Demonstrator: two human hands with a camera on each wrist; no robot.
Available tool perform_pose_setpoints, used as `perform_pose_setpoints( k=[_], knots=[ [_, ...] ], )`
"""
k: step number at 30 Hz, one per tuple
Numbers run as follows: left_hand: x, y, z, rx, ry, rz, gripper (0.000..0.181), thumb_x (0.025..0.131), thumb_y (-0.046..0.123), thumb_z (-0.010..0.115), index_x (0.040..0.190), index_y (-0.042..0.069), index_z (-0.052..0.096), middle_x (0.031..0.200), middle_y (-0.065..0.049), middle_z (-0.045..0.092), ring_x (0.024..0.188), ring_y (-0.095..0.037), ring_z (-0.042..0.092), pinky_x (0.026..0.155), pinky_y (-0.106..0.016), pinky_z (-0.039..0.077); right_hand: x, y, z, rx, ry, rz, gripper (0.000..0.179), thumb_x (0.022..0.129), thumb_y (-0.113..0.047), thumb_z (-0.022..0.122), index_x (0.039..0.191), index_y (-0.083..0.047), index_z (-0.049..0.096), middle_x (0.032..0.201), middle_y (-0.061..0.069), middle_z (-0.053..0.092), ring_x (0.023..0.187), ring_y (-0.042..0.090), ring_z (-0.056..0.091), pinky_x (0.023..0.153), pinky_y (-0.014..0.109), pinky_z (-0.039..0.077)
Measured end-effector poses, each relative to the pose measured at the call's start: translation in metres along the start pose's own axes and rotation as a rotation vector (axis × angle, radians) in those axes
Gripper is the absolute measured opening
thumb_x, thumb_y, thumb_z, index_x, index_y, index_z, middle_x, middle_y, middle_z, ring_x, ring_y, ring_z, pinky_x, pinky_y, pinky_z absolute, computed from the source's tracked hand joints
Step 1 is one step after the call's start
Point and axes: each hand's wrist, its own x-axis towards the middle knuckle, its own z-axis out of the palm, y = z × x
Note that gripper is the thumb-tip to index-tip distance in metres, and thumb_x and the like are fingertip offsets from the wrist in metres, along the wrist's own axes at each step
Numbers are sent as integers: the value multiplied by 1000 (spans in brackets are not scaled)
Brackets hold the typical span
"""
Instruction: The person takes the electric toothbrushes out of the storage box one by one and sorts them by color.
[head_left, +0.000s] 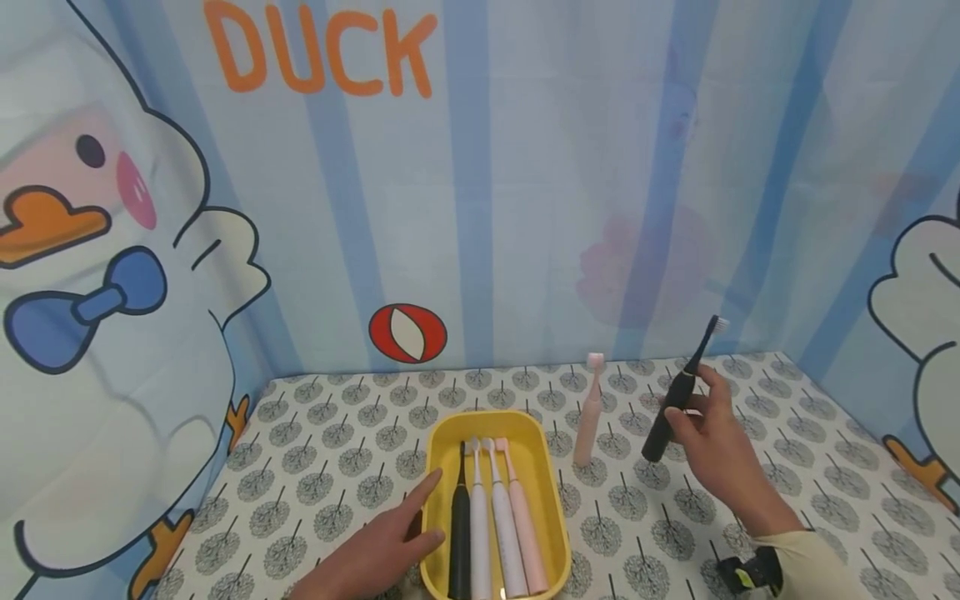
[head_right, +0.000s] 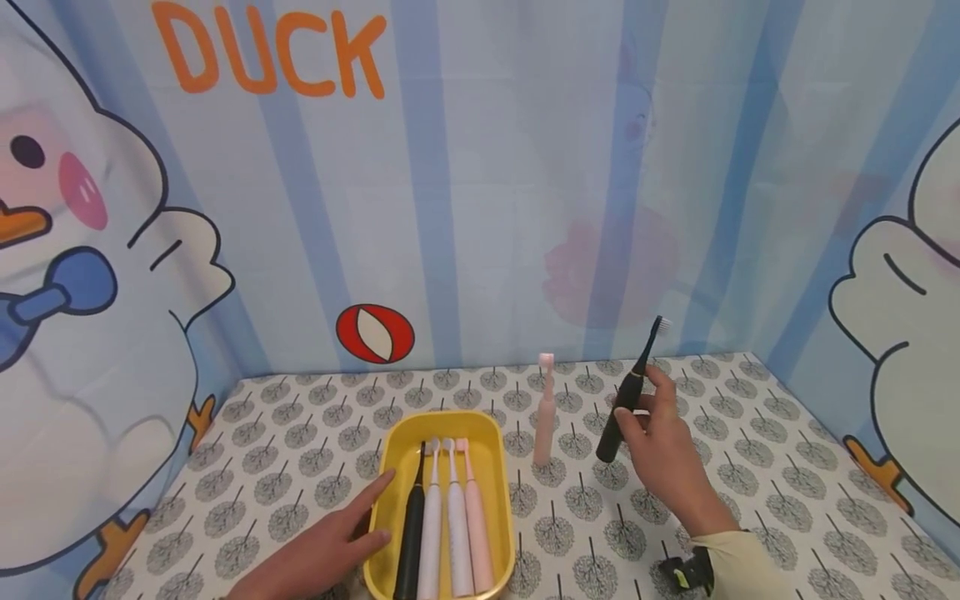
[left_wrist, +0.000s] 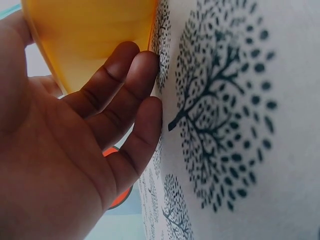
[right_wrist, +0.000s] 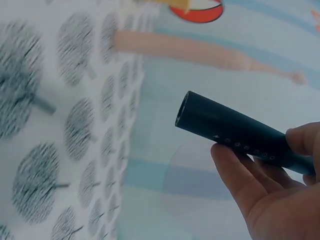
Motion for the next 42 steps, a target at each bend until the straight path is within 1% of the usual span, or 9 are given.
perform_pose_setpoints(
  k=[6, 11, 12, 18, 20, 23, 29, 34, 42],
  knots=[
    [1, -2, -1, -20, -8, 8, 72, 90, 49, 52, 148, 34, 12, 146, -9, 28, 122, -34, 42, 92, -52, 39, 4, 22, -3, -61, 20, 47, 62, 100, -25, 36, 146, -15, -4, 123, 30, 44, 102, 43, 54, 76, 57, 45],
    [2, -3, -1, -43, -22, 7, 73, 90, 49, 52, 148, 32, 12, 146, -10, 29, 122, -36, 41, 92, -53, 38, 5, 36, -3, -44, 6, 96, 61, 101, -24, 32, 145, -13, -9, 125, 32, 40, 104, 45, 52, 73, 55, 46],
    [2, -3, -1, -45, -24, 6, 73, 90, 49, 52, 148, 32, 12, 145, -10, 30, 122, -36, 41, 92, -53, 38, 5, 39, -2, -57, 19, 100, 60, 101, -24, 32, 145, -13, -8, 124, 31, 42, 103, 44, 53, 71, 55, 46],
    [2, -1, -2, -22, -16, 4, 73, 90, 48, 52, 149, 31, 13, 144, -9, 32, 121, -35, 42, 92, -54, 38, 5, 53, -4, -162, 31, 138, 60, 101, -24, 31, 144, -12, -8, 122, 32, 42, 91, 42, 57, 55, 42, 47],
    [2, 0, -2, -12, -11, 4, 73, 90, 49, 52, 149, 31, 13, 145, -8, 32, 121, -34, 42, 92, -53, 38, 5, 57, -6, -179, 27, 152, 60, 101, -23, 31, 144, -10, -9, 122, 34, 40, 89, 42, 57, 54, 38, 46],
    [1, 0, -2, -6, -8, 7, 72, 90, 48, 52, 149, 30, 13, 144, -8, 32, 121, -33, 42, 92, -52, 38, 6, 62, -9, -193, 35, 167, 60, 101, -22, 32, 144, -8, -7, 120, 34, 39, 88, 42, 57, 55, 39, 46],
    [1, -1, -1, -6, -5, 2, 71, 90, 49, 52, 148, 32, 14, 145, -7, 32, 122, -32, 42, 92, -52, 38, 7, 71, -12, -203, 36, 207, 59, 101, -21, 31, 143, -8, -7, 123, 35, 36, 98, 47, 52, 56, 41, 47],
    [3, -2, -2, 1, 0, -5, 71, 89, 50, 52, 147, 35, 14, 145, -6, 32, 122, -31, 42, 93, -52, 38, 6, 73, -14, -222, 46, 236, 58, 100, -20, 30, 143, -8, -9, 119, 37, 37, 93, 47, 53, 54, 40, 46],
    [2, -2, -1, -13, -5, -6, 72, 90, 49, 52, 148, 32, 14, 143, -8, 34, 120, -34, 43, 92, -52, 39, 3, 76, -16, -221, 45, 282, 60, 100, -18, 30, 142, -5, -11, 122, 38, 33, 97, 50, 49, 59, 46, 46]
  ],
)
